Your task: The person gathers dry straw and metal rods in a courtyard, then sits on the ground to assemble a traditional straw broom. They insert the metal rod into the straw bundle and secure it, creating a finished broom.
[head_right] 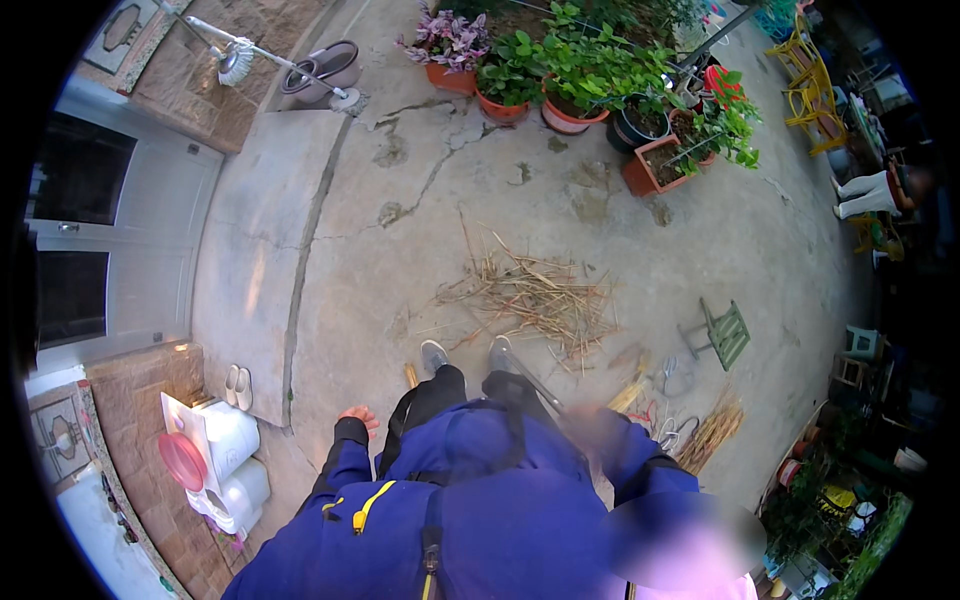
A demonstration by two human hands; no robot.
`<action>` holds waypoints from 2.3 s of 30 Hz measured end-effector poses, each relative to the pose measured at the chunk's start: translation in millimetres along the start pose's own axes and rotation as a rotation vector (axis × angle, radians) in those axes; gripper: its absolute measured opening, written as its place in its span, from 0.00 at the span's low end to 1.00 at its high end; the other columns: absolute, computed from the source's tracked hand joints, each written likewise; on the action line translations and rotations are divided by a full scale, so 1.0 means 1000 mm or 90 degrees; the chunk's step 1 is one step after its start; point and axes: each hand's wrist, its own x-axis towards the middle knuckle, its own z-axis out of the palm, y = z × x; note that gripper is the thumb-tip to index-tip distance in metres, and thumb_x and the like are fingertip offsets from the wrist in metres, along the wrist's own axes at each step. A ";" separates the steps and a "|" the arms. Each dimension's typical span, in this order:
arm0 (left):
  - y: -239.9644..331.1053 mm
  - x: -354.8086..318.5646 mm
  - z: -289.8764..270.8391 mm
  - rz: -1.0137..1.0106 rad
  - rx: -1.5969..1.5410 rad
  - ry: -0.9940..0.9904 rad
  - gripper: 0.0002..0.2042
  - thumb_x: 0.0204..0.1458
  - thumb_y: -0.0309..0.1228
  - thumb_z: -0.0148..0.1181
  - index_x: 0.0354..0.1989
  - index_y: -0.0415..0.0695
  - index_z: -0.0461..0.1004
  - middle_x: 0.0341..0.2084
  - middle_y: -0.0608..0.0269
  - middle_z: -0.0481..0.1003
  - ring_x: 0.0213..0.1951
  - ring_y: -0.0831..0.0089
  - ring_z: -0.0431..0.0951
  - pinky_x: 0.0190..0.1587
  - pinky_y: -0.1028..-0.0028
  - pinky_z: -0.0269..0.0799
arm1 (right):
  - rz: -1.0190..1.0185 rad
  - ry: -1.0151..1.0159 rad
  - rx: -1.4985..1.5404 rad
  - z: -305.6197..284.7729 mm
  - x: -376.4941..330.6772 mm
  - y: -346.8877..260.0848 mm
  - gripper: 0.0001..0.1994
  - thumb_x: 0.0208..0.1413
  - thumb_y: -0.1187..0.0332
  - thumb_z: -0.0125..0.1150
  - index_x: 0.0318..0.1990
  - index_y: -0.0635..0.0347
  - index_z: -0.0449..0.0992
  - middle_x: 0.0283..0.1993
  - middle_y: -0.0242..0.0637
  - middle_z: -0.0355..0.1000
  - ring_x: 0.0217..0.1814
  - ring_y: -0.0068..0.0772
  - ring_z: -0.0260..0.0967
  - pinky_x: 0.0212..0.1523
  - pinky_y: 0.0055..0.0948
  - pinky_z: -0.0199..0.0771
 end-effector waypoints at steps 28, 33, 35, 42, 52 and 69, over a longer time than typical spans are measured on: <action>-0.004 0.007 0.012 -0.053 -0.026 -0.013 0.16 0.50 0.32 0.53 0.48 0.43 0.67 0.38 0.53 0.74 0.32 0.60 0.78 0.27 0.58 0.72 | 0.513 0.337 -0.093 -0.038 -0.083 0.078 0.11 0.50 0.65 0.56 0.32 0.66 0.76 0.17 0.42 0.68 0.18 0.36 0.70 0.20 0.34 0.71; 0.014 0.004 0.020 -0.031 -0.007 -0.030 0.16 0.50 0.32 0.53 0.48 0.43 0.67 0.38 0.54 0.73 0.32 0.61 0.78 0.27 0.59 0.72 | 0.513 0.326 0.007 -0.028 -0.105 0.057 0.13 0.52 0.64 0.54 0.29 0.68 0.75 0.14 0.43 0.66 0.10 0.36 0.65 0.10 0.34 0.63; 0.011 -0.004 0.022 -0.030 -0.017 -0.010 0.16 0.50 0.33 0.53 0.48 0.43 0.67 0.38 0.54 0.74 0.32 0.61 0.78 0.27 0.59 0.72 | 0.587 0.276 0.124 -0.053 -0.082 -0.099 0.14 0.53 0.64 0.53 0.29 0.69 0.74 0.16 0.42 0.68 0.10 0.36 0.66 0.09 0.33 0.65; 0.018 -0.006 0.025 0.005 -0.022 -0.022 0.18 0.50 0.34 0.53 0.49 0.42 0.66 0.39 0.53 0.73 0.33 0.60 0.77 0.28 0.58 0.71 | 0.382 0.193 0.167 -0.032 -0.068 -0.061 0.13 0.54 0.64 0.50 0.29 0.67 0.74 0.17 0.39 0.68 0.10 0.32 0.65 0.09 0.31 0.66; -0.001 0.002 0.027 -0.049 -0.061 0.036 0.15 0.53 0.32 0.50 0.48 0.43 0.65 0.41 0.50 0.72 0.34 0.55 0.77 0.32 0.51 0.72 | 0.369 0.210 0.431 -0.072 -0.026 -0.104 0.10 0.51 0.67 0.54 0.24 0.64 0.69 0.16 0.37 0.65 0.08 0.29 0.60 0.06 0.29 0.56; 0.063 0.133 -0.052 -0.240 -0.302 0.003 0.11 0.51 0.30 0.53 0.41 0.41 0.68 0.35 0.53 0.74 0.30 0.53 0.76 0.27 0.54 0.69 | 0.347 0.240 0.254 -0.107 0.160 -0.261 0.09 0.48 0.69 0.58 0.22 0.65 0.69 0.14 0.33 0.60 0.09 0.26 0.58 0.08 0.29 0.55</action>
